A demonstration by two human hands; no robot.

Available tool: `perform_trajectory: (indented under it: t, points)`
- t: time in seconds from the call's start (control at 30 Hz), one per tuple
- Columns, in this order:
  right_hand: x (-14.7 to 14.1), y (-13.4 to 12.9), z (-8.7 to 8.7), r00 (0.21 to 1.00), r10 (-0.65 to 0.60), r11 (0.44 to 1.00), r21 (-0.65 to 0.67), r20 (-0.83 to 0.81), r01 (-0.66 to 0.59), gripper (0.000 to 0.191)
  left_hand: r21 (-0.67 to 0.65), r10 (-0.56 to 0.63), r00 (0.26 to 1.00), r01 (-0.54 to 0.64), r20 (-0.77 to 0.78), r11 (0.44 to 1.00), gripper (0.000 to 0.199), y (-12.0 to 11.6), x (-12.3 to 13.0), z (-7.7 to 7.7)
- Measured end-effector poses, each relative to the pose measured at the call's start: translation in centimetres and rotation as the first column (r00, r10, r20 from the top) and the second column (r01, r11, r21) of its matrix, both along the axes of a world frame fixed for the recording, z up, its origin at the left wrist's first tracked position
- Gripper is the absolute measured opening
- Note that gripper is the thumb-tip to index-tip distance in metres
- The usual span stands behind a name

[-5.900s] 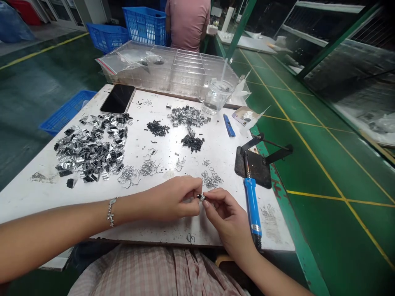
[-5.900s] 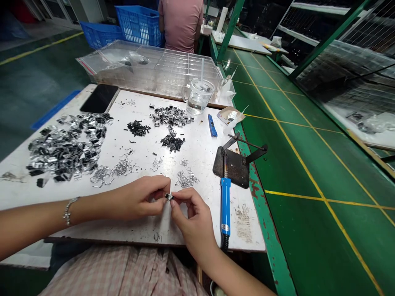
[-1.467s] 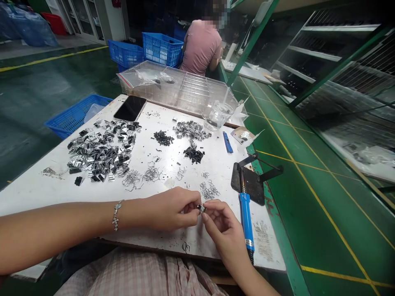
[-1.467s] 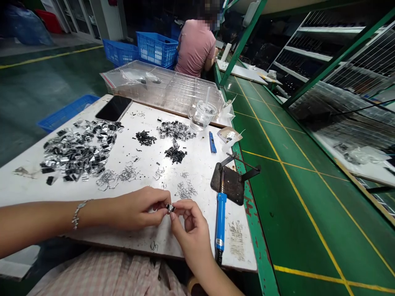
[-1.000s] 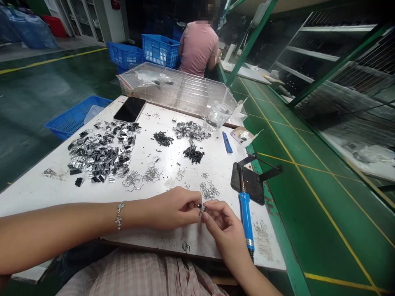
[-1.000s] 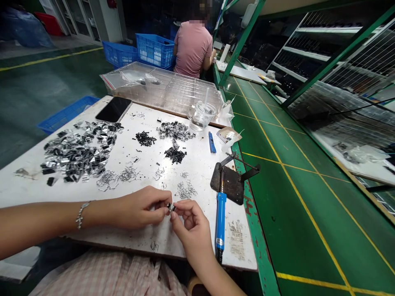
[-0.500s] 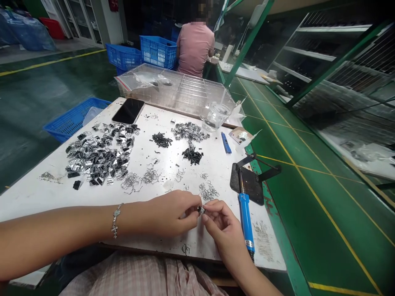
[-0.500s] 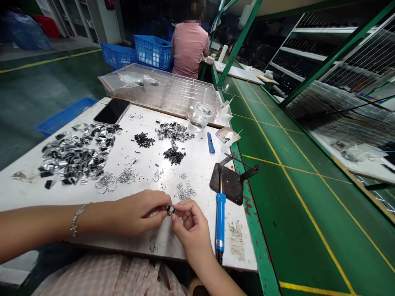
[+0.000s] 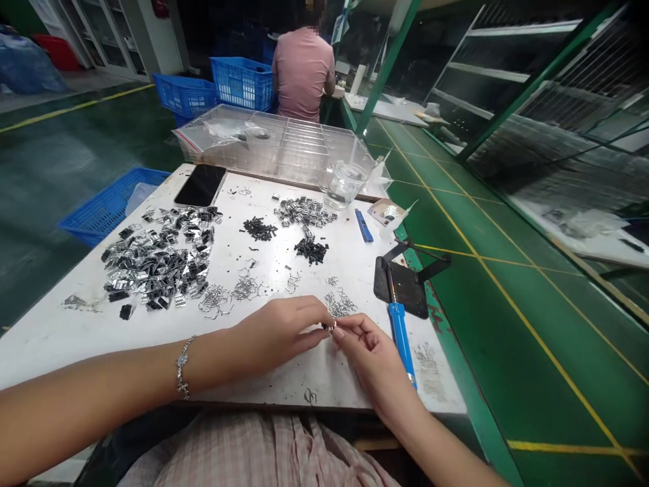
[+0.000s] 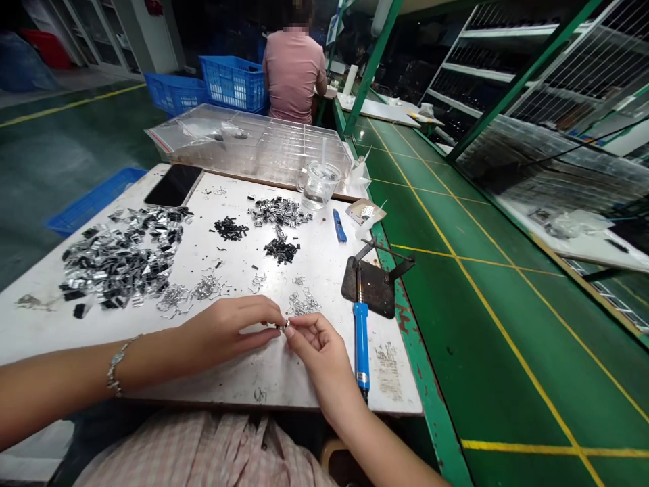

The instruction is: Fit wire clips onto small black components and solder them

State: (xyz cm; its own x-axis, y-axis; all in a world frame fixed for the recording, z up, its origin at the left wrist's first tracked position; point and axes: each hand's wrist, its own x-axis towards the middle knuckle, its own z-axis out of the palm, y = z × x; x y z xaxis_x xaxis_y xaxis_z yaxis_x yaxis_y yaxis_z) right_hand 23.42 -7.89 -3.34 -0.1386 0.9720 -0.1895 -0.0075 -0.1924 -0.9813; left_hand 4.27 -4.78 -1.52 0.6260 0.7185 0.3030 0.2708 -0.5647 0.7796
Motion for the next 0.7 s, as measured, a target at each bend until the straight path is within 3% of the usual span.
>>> perform_trajectory:
  t: [0.1,0.13,0.17,0.23,0.27,0.3,0.33,0.37,0.43,0.57,0.7]
  points:
    - [1.6,0.3,2.6,0.986,0.092,0.995,0.034,0.140,-0.097,0.020,-0.326,0.098,0.988,-0.055,0.119,0.944,0.021,0.3,-0.4,0.5]
    - [2.7,0.3,3.5,0.917,0.143,0.967,0.146,0.372,-0.210,0.018,-0.452,0.140,0.977,-0.054,0.160,0.890,0.024,0.5,-0.6,0.6]
    - [4.0,0.4,4.3,0.774,0.133,0.913,0.227,0.620,-0.338,0.018,-0.560,0.184,0.962,-0.041,0.200,0.827,0.026,0.6,-0.7,0.7]
    - [6.9,0.4,5.2,0.374,-0.135,0.765,0.337,0.918,-0.550,0.022,-0.699,0.263,0.920,0.017,0.291,0.715,0.029,1.0,-0.9,0.8]
    - [8.3,0.5,5.3,0.147,-0.285,0.741,0.314,0.947,-0.593,0.025,-0.735,0.297,0.893,0.054,0.339,0.676,0.029,1.1,-1.0,0.8]
    - [9.5,0.5,5.1,-0.042,-0.359,0.742,0.258,0.932,-0.619,0.032,-0.760,0.328,0.863,0.094,0.384,0.643,0.028,1.3,-1.1,0.7]
    - [10.5,0.6,4.8,-0.150,-0.383,0.725,0.196,0.912,-0.660,0.040,-0.782,0.356,0.834,0.138,0.423,0.607,0.028,1.5,-1.1,0.7]
    - [11.1,0.7,4.3,-0.200,-0.386,0.701,0.145,0.901,-0.698,0.050,-0.801,0.382,0.806,0.180,0.452,0.570,0.028,1.6,-1.2,0.7]
    - [11.3,1.2,3.3,-0.216,-0.339,0.652,0.063,0.916,-0.756,0.062,-0.829,0.428,0.763,0.242,0.484,0.504,0.027,1.8,-1.3,0.7]
    - [9.6,2.3,2.7,-0.198,-0.293,0.571,0.005,0.935,-0.821,0.046,-0.839,0.486,0.705,0.304,0.517,0.452,0.025,2.2,-1.4,0.8]
    - [9.1,2.4,4.4,-0.155,-0.295,0.535,0.029,0.943,-0.844,0.035,-0.838,0.500,0.685,0.335,0.530,0.430,0.024,2.3,-1.5,0.5]
